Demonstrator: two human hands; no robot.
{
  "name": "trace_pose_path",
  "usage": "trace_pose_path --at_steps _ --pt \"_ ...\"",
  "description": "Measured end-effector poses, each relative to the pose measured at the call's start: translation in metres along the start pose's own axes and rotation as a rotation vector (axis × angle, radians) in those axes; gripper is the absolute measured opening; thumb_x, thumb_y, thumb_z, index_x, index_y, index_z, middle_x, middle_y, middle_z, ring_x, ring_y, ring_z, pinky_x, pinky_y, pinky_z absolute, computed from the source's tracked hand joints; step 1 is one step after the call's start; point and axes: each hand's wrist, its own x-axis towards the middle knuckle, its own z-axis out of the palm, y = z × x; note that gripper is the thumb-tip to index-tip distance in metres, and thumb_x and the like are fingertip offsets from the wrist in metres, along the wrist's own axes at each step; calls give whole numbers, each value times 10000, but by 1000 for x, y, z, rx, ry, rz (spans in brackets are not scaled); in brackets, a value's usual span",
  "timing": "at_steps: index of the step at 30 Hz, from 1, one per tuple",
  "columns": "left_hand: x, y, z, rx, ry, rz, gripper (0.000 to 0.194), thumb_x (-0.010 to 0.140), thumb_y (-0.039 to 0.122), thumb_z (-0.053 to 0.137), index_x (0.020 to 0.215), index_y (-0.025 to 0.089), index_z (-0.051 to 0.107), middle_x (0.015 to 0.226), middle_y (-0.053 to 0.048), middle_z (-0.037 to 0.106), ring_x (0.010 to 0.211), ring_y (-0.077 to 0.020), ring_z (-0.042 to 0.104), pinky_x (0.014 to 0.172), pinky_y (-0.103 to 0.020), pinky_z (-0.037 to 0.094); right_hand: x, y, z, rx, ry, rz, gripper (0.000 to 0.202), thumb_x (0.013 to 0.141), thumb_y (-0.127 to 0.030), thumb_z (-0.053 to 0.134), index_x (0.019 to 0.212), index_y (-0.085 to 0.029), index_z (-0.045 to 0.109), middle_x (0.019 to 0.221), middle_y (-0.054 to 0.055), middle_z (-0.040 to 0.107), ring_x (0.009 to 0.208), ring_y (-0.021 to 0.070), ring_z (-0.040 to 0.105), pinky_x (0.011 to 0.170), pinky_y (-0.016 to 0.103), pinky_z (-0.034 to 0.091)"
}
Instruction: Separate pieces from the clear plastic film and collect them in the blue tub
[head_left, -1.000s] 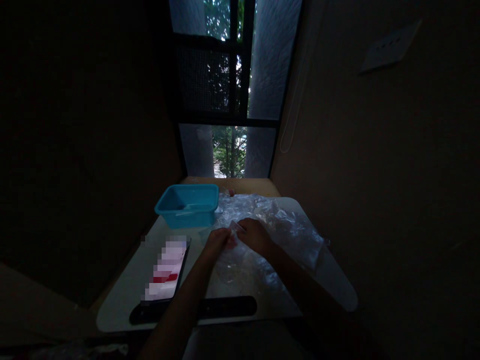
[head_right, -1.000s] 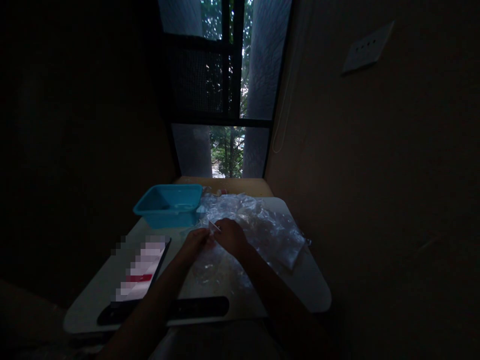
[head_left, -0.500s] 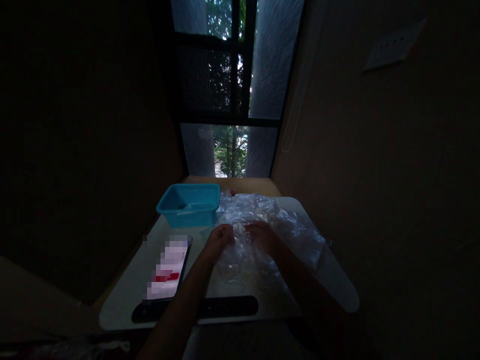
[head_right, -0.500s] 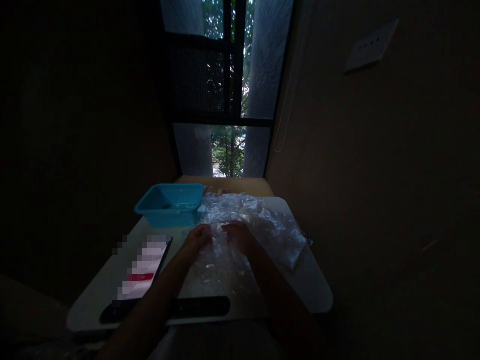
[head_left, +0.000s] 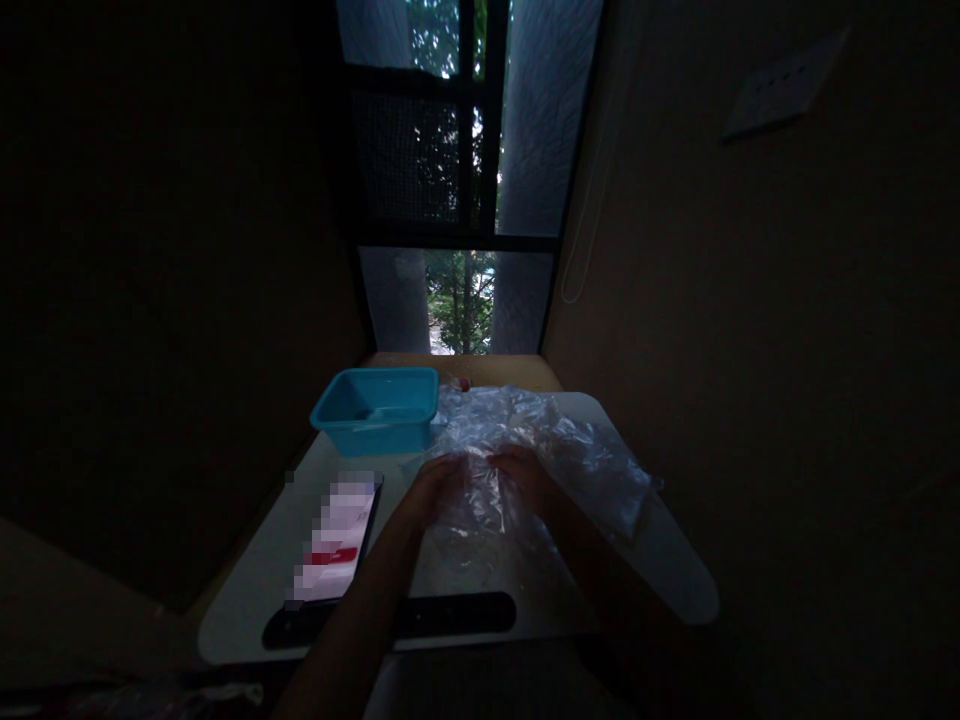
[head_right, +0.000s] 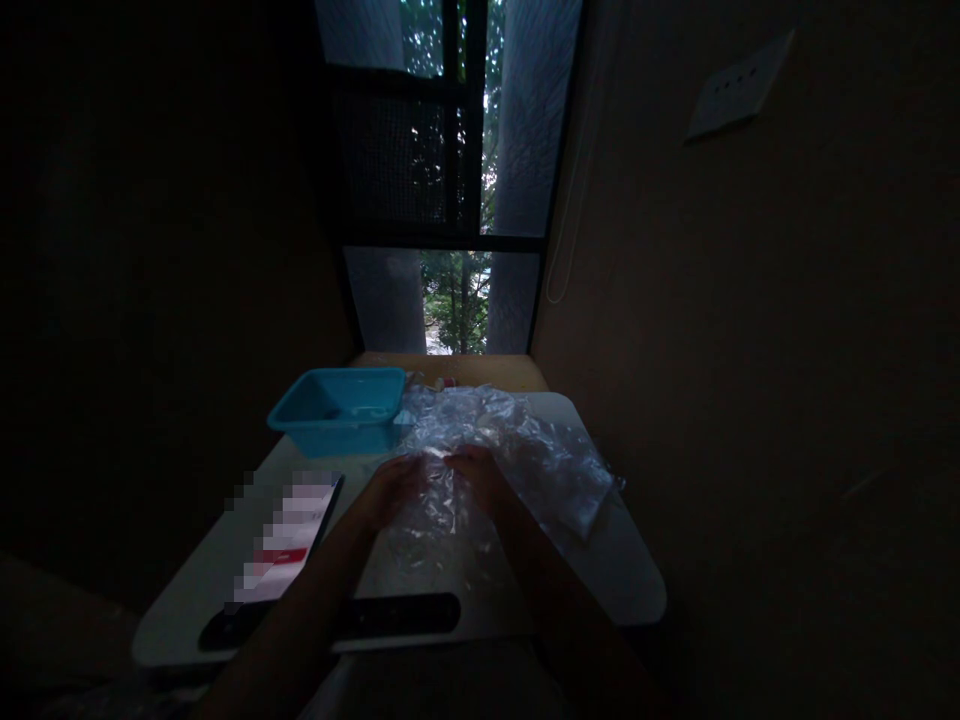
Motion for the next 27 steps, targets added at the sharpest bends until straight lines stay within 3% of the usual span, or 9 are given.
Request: trace_pose_path --at_steps 5,7,11,18,23,27 --pt "2 -3 -4 -40 -44 -28 329 557 331 660 818 139 604 802 -71 626 677 -152 573 533 -223 409 -3 -4 1 -6 -6 -2 146 542 -289 598 543 -160 530 491 -28 489 467 97 445 482 228 338" --pt "3 -6 -6 -7 -33 -12 327 560 336 662 819 147 593 726 -40 615 589 -114 547 469 -189 368 -4 -5 1 -19 -17 -27 138 550 -284 595 562 -159 540 506 -25 500 478 97 453 484 222 343" --pt "6 -11 -6 54 -22 17 300 549 365 665 725 143 567 493 45 495 386 -35 388 376 -157 257 -6 -3 3 -58 -46 -75 145 571 -297 590 565 -162 537 519 -26 504 486 96 452 487 217 342" --pt "3 -11 -2 171 50 70 293 563 403 631 576 148 488 413 78 392 332 -26 299 338 -171 186 -12 -10 9 -139 -77 -57 203 548 -332 609 582 -138 562 505 -31 501 483 95 444 484 217 329" --pt "4 -11 -1 181 79 139 282 561 367 630 533 154 447 426 82 387 378 -41 342 394 -182 249 -13 -8 11 1 -190 1 251 549 -346 630 652 -119 607 540 -11 545 507 107 489 516 230 364" --pt "4 -11 -1 210 78 191 253 567 314 626 522 149 439 449 77 403 417 -47 361 429 -184 281 -17 -12 16 32 -174 -19 271 555 -368 633 659 -118 629 556 -5 566 525 112 508 543 239 377"
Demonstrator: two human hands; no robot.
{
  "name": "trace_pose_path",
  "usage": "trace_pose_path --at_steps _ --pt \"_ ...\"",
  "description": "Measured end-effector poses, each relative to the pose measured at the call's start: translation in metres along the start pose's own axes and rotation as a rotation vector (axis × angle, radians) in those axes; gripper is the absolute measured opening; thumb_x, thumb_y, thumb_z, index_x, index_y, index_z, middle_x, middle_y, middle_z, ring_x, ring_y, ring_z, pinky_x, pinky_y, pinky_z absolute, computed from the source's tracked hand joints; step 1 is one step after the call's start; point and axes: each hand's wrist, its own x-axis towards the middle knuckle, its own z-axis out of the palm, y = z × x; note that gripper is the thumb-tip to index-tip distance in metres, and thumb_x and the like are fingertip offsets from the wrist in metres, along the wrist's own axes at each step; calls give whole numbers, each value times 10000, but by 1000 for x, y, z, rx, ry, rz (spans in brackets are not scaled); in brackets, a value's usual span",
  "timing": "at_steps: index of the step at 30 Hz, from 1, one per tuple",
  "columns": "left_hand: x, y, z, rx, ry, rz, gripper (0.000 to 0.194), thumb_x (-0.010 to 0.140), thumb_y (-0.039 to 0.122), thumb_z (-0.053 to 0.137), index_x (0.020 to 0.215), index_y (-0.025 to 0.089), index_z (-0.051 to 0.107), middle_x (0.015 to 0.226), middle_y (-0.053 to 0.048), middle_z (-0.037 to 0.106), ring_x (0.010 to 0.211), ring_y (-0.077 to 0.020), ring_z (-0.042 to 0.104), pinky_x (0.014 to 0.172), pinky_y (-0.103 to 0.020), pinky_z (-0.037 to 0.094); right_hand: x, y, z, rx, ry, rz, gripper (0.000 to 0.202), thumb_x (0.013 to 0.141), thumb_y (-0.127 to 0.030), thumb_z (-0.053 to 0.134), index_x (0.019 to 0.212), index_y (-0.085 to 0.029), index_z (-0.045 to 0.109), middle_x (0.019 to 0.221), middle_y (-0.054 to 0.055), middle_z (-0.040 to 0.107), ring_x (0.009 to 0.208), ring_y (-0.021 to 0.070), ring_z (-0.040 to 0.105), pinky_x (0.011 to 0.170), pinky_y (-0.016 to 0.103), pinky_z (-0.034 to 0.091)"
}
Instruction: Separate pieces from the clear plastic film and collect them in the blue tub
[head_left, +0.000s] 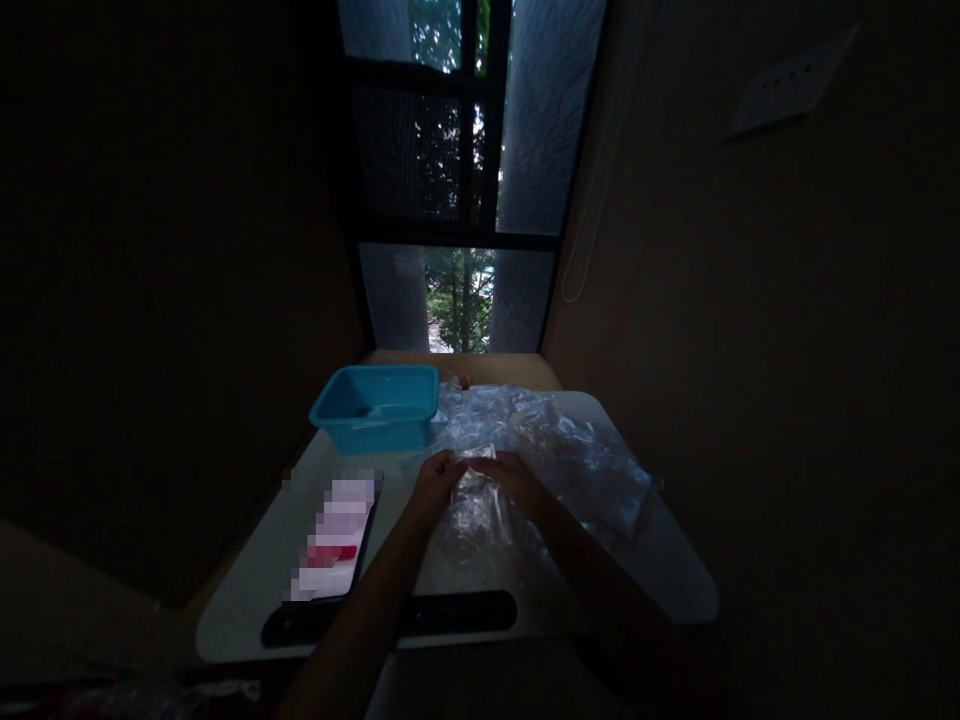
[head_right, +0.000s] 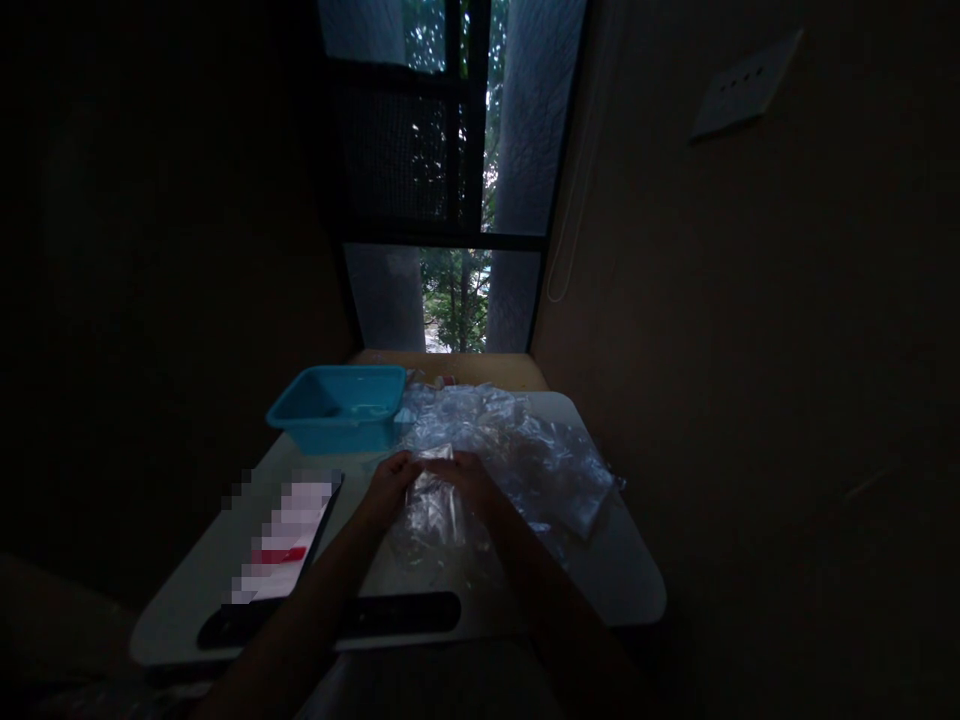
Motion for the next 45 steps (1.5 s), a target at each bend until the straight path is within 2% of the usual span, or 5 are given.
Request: trace_pose_path --at_steps 11,21,28,37,45 --pt "0 4 2 -234 -83 -105 213 575 324 616 598 129 535 513 32 522 472 -86 462 485 -215 342 5 11 -4 95 64 44 280 470 -328 695 648 -118 645 545 6 598 520 142 532 550 265 392" --pt "-4 3 1 22 -77 -82 241 572 347 626 605 118 561 497 33 520 452 -79 446 460 -202 329 6 15 -6 71 67 -31 250 544 -341 645 655 -117 629 532 -9 569 516 123 514 544 252 378" --pt "-1 2 2 18 -19 -32 246 607 365 588 608 124 539 504 39 489 468 -73 430 475 -202 343 11 32 -23 -112 -3 69 207 567 -334 612 565 -133 563 458 -30 512 412 85 455 418 208 326" --pt "6 4 -2 193 -169 -56 271 598 382 590 619 112 580 488 30 496 433 -67 396 422 -191 292 15 41 -25 -138 87 -30 229 603 -332 575 511 -148 475 396 -58 412 362 54 365 368 195 233" --pt "7 8 0 152 -188 -140 266 596 370 592 675 118 568 468 37 502 357 -55 392 361 -179 278 15 40 -31 -152 109 -17 220 615 -340 556 516 -166 465 390 -70 347 338 46 294 342 196 185"
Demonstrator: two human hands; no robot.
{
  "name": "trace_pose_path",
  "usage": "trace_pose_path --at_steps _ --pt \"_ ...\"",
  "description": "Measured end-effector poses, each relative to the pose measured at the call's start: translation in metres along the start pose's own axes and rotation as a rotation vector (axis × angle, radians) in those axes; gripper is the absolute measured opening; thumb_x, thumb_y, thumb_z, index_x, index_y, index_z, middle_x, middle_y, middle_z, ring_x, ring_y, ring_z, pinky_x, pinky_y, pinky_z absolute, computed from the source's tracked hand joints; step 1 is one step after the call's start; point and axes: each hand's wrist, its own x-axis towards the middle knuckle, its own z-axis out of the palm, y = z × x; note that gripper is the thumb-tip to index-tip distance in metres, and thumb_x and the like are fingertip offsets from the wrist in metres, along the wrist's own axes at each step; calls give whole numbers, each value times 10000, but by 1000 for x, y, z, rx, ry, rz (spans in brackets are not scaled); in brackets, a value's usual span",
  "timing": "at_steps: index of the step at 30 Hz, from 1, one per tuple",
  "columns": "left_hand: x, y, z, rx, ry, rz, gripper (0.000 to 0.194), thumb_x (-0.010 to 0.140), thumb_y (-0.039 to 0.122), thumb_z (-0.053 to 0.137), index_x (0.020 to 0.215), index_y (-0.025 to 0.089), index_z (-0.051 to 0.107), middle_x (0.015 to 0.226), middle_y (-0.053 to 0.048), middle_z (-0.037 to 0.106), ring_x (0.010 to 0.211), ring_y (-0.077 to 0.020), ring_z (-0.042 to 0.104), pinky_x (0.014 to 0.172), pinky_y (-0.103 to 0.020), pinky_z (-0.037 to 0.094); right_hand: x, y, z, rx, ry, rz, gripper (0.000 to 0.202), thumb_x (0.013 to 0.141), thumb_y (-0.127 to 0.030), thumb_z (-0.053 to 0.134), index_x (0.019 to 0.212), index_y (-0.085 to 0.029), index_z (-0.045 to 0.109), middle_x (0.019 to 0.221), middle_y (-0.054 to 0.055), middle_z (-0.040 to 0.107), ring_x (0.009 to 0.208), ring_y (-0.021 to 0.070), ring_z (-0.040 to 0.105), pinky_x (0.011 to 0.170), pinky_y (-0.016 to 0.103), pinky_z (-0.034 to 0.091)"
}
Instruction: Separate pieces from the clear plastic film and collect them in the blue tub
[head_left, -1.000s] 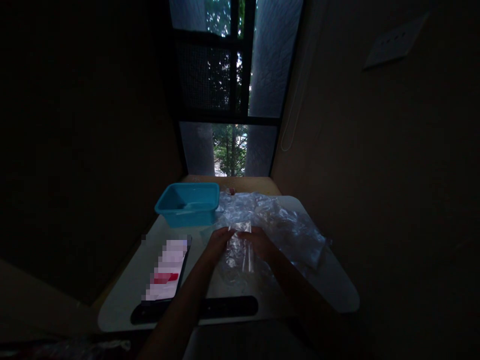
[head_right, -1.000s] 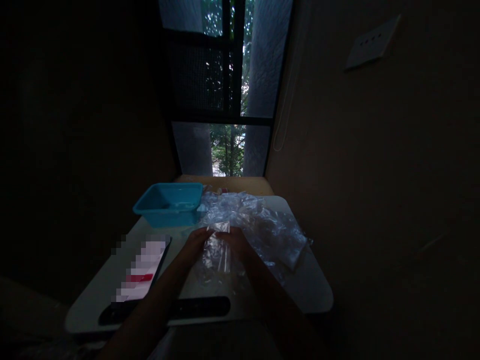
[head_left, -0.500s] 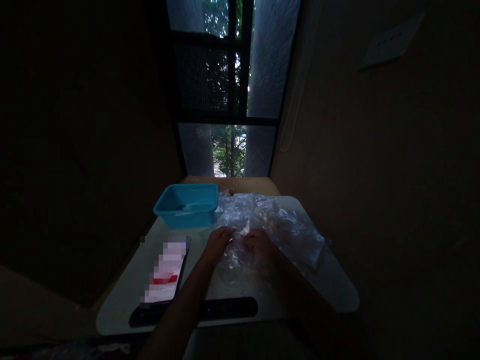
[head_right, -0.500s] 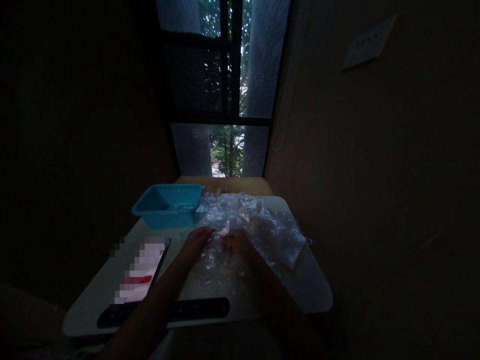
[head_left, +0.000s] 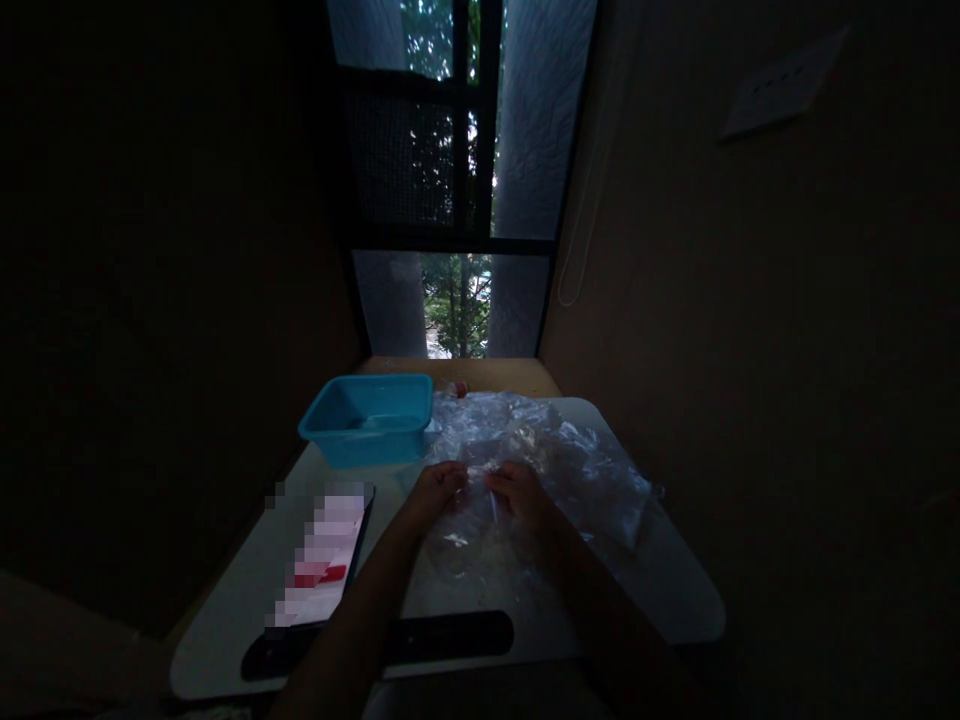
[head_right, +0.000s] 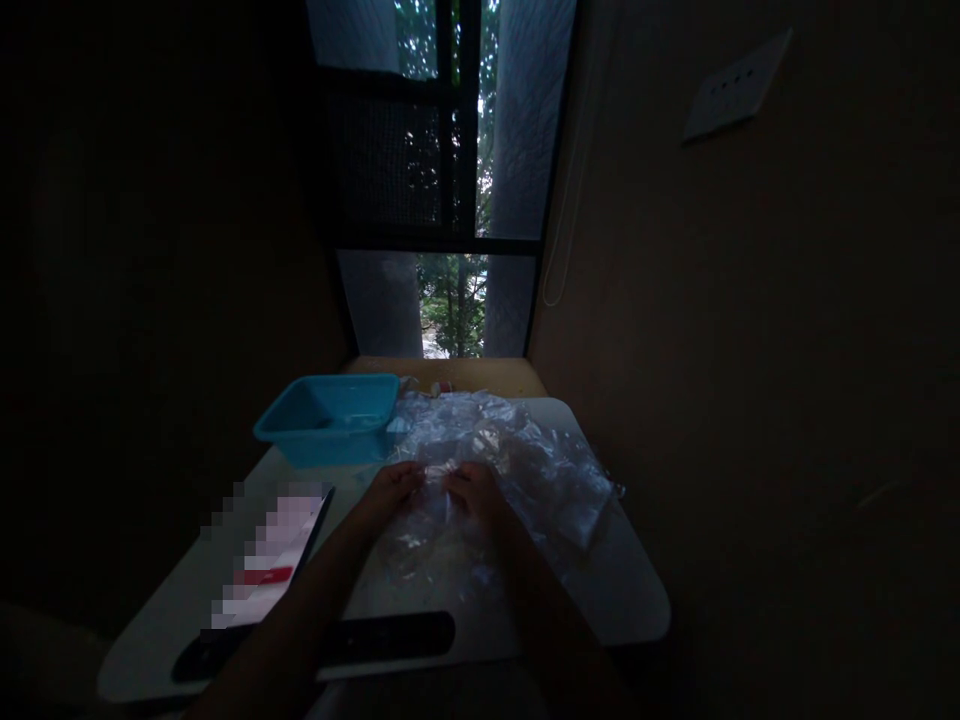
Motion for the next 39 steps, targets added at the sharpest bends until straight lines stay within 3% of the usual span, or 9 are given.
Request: trace_pose_path --at_steps 4,11,24,39 --pt "-1 1 -1 3 32 9 231 600 353 590 637 128 560 418 56 463 330 -45 362 348 -173 262 -4 -4 1 17 16 -4 229 621 -342 548 510 -172 442 391 -74 341 327 42 287 334 195 187" --pt "-2 1 0 -74 -24 0 327 585 359 614 814 127 588 510 25 552 372 -68 435 372 -188 304 -4 -5 3 72 7 1 230 625 -355 554 536 -162 467 399 -77 342 322 33 276 328 192 172" --pt "1 -6 -3 -195 -20 -5 301 615 300 578 857 121 576 495 22 552 374 -75 452 377 -186 307 1 1 1 86 36 13 207 598 -341 566 541 -156 495 411 -66 395 344 41 318 351 188 201" --pt "0 -5 -1 -77 -20 -27 371 575 330 631 889 139 589 577 3 593 430 -97 491 413 -207 358 -3 -6 2 22 32 -11 222 603 -372 561 522 -177 496 398 -59 374 356 51 301 355 198 197"
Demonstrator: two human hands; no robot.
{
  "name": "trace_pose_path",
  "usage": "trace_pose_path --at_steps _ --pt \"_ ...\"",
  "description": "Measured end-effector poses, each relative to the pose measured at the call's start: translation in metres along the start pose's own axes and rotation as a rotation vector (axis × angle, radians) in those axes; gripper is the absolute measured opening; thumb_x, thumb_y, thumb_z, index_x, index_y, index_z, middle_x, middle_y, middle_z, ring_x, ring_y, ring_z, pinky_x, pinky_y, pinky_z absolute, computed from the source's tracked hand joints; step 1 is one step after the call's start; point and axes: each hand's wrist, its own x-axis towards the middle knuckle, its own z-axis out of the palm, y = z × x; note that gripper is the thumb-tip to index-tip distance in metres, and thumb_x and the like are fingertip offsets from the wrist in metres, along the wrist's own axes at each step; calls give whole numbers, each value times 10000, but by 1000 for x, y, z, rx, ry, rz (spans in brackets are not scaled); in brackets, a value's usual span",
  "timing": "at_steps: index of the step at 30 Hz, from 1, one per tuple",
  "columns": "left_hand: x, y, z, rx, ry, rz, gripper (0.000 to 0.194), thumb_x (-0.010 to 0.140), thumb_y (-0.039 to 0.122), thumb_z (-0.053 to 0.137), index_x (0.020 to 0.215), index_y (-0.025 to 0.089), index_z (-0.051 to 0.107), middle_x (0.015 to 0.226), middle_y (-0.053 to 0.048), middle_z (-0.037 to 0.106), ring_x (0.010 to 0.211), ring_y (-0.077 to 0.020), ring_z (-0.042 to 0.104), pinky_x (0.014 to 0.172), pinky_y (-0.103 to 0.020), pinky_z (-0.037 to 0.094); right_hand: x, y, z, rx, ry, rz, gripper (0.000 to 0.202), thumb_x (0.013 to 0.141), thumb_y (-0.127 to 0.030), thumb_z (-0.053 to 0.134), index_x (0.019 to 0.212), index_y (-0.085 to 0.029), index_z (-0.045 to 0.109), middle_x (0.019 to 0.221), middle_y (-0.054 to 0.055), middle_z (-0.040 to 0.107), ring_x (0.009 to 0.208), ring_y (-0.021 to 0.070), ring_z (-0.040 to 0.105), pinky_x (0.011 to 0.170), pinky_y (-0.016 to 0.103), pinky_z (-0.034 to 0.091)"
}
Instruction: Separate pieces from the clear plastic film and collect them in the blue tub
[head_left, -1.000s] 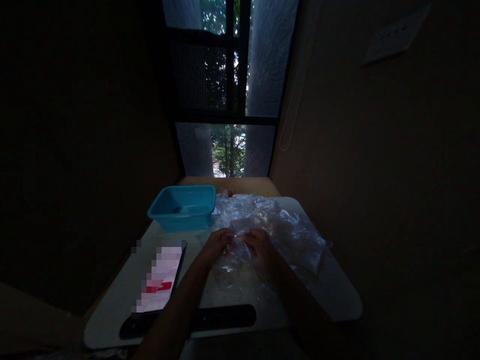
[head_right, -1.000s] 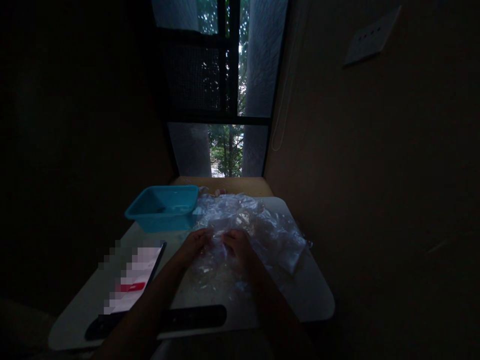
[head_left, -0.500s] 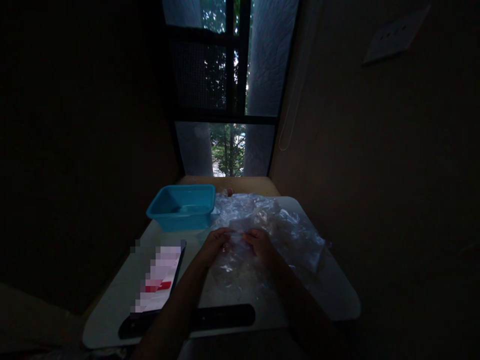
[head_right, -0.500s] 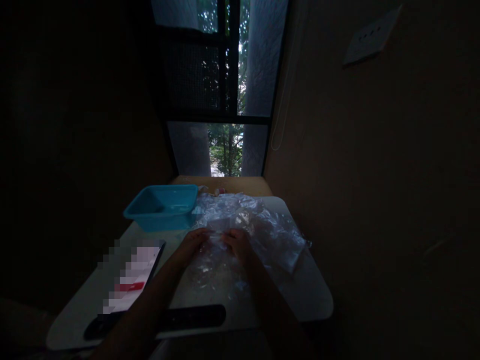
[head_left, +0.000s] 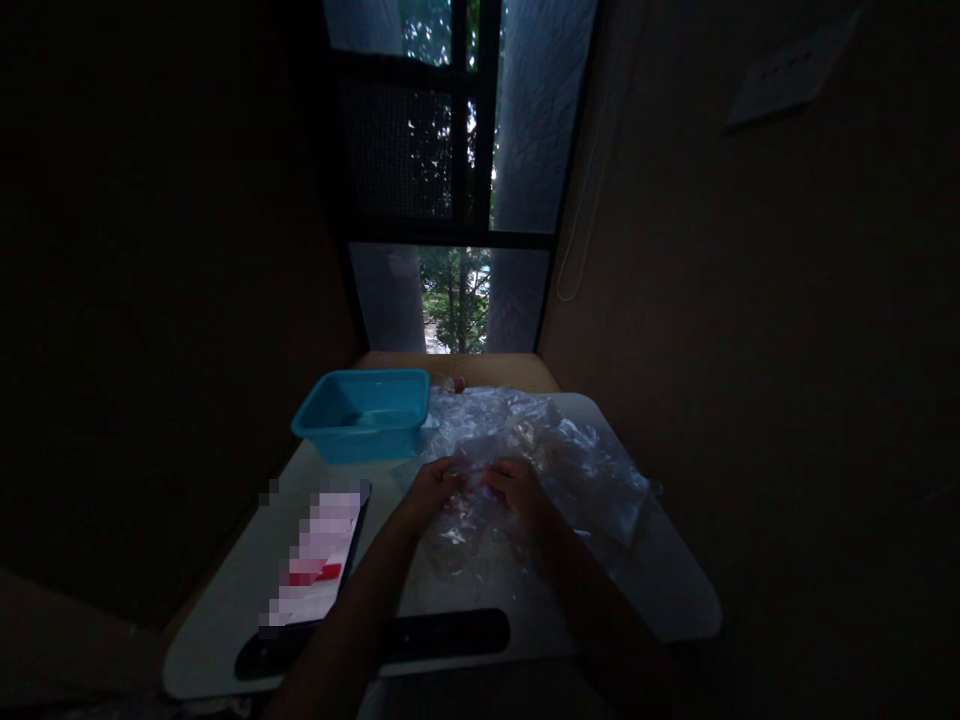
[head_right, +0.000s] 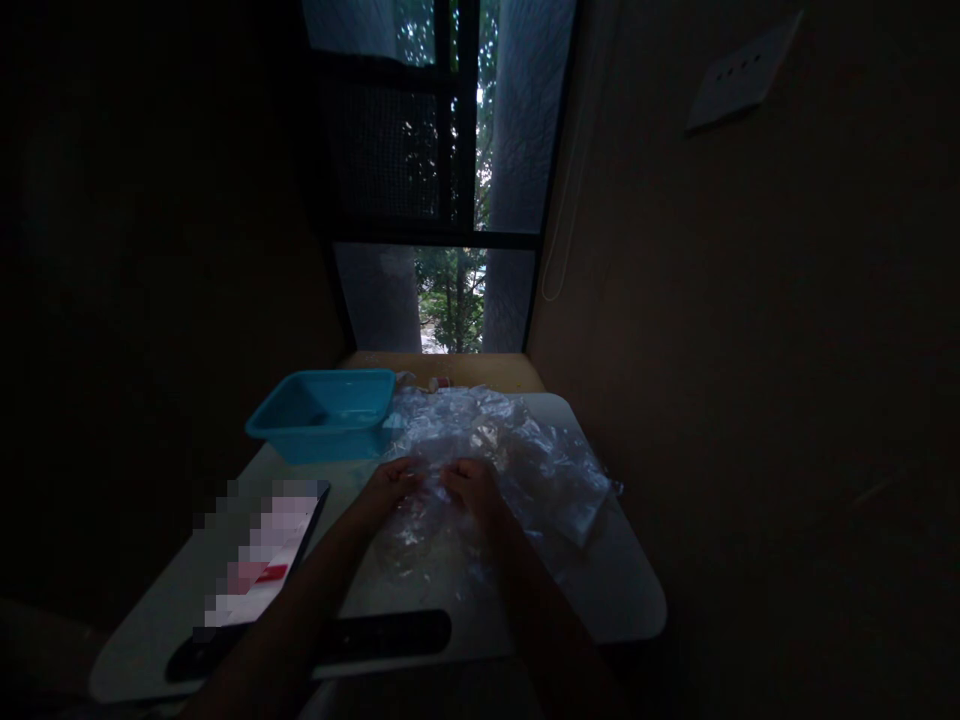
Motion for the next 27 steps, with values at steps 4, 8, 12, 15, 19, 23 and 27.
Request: trace_pose_path --at_steps 4,8,12,15,19,23,27 --pt "1 0 1 19 21 15 265 595 317 609 791 140 604 521 24 558 403 -85 465 402 -199 343 1 3 0 3 7 5 207 594 -363 571 541 -171 517 413 -61 381 357 48 305 360 196 207" --pt "0 1 1 40 18 36 214 627 339 577 714 143 591 491 32 523 386 -81 445 380 -192 320 3 6 0 22 15 7 191 591 -338 571 557 -154 528 435 -56 414 371 48 333 367 190 218" --pt "-1 2 1 68 40 50 231 630 355 570 704 136 579 493 24 526 395 -88 449 385 -194 326 4 7 0 28 11 13 179 581 -321 575 563 -149 530 426 -58 416 363 49 339 361 192 220" --pt "-1 2 0 72 31 56 226 631 356 568 671 134 572 482 28 516 398 -81 436 388 -187 320 4 6 0 31 19 3 189 579 -323 578 536 -152 511 411 -60 405 356 45 324 354 191 206" --pt "0 0 -2 30 19 68 228 623 355 582 683 135 587 494 33 518 402 -71 428 397 -184 312 3 5 0 38 9 17 209 579 -338 574 524 -155 490 403 -66 392 345 40 307 347 187 188" --pt "0 -1 -3 -68 -24 60 277 616 336 594 799 128 612 555 14 555 442 -83 465 436 -201 340 6 10 -1 75 4 23 197 578 -334 570 554 -152 499 419 -70 395 351 39 306 356 184 203" --pt "-1 0 -3 -161 -31 35 274 598 294 611 813 125 615 593 -1 575 465 -92 487 455 -211 358 8 15 -1 146 -26 4 161 583 -300 566 577 -149 511 455 -60 424 379 42 334 387 183 249"
